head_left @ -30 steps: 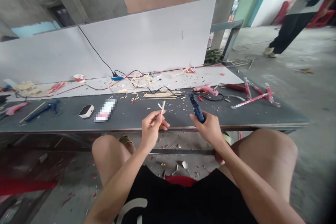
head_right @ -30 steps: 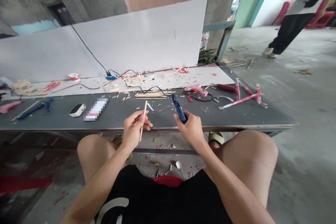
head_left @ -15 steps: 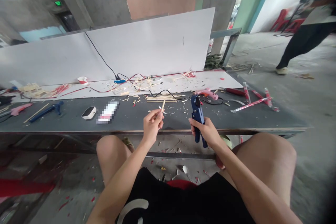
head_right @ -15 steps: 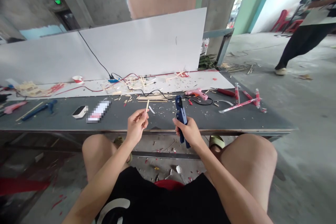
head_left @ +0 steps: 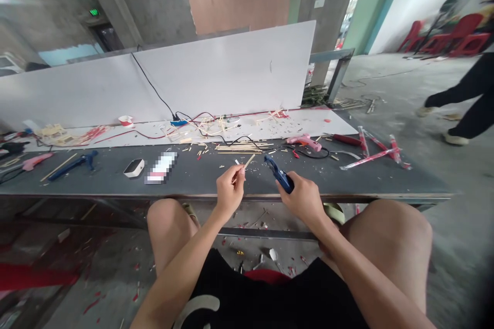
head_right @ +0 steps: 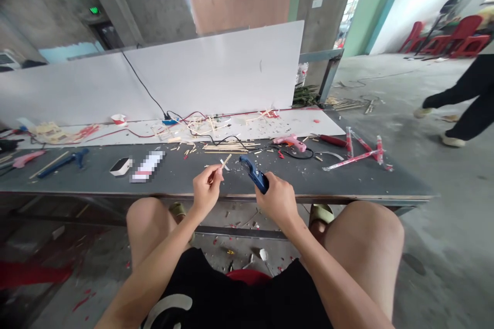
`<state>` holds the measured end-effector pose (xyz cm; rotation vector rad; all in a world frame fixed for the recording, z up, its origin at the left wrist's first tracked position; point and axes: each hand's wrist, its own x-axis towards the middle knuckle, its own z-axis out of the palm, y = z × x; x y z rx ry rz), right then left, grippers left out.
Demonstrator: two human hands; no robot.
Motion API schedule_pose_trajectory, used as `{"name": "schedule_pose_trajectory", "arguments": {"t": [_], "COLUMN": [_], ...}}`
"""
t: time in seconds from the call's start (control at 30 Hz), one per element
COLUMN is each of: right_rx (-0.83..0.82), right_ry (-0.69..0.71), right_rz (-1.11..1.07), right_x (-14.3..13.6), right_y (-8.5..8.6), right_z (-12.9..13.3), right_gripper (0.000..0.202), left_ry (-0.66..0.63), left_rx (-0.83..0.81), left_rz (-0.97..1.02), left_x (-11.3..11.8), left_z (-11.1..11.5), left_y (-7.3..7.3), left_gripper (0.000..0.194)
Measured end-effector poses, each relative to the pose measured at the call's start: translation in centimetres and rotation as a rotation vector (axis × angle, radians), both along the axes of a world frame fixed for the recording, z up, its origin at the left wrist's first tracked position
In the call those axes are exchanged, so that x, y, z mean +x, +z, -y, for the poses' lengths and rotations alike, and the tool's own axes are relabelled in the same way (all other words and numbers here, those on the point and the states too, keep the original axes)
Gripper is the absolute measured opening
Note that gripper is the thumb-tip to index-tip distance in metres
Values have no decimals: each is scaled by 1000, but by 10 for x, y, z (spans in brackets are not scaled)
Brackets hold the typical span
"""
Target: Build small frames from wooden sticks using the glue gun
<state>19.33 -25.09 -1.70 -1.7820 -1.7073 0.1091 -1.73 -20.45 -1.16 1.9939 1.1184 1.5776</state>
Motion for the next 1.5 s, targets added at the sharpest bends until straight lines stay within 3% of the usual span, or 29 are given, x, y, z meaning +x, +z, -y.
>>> {"name": "schedule_pose_trajectory", "arguments": {"t": [0.2, 0.47, 0.67, 0.93, 1.5], "right_rx": [-18, -93, -90, -93, -141], "right_ry": [-6, 107, 26, 5, 24], "right_rz": [40, -30, 61, 57, 62], "right_x": [-2, -3, -3, -1, -6], "right_y": [0, -1, -5, -10, -9], "right_z": [0, -1, -1, 3, 9], "right_gripper": [15, 19, 13, 15, 13], "left_ry": [61, 49, 18, -94, -81], "left_rx": [-49, -66, -63, -113, -57], "left_rz": [52, 76, 46, 23, -24], "left_x": [-8, -6, 7, 9, 9], "left_z": [3, 0, 6, 9, 11], "left_y": [3, 1, 8, -3, -6], "left_gripper": [34, 31, 25, 27, 25]}}
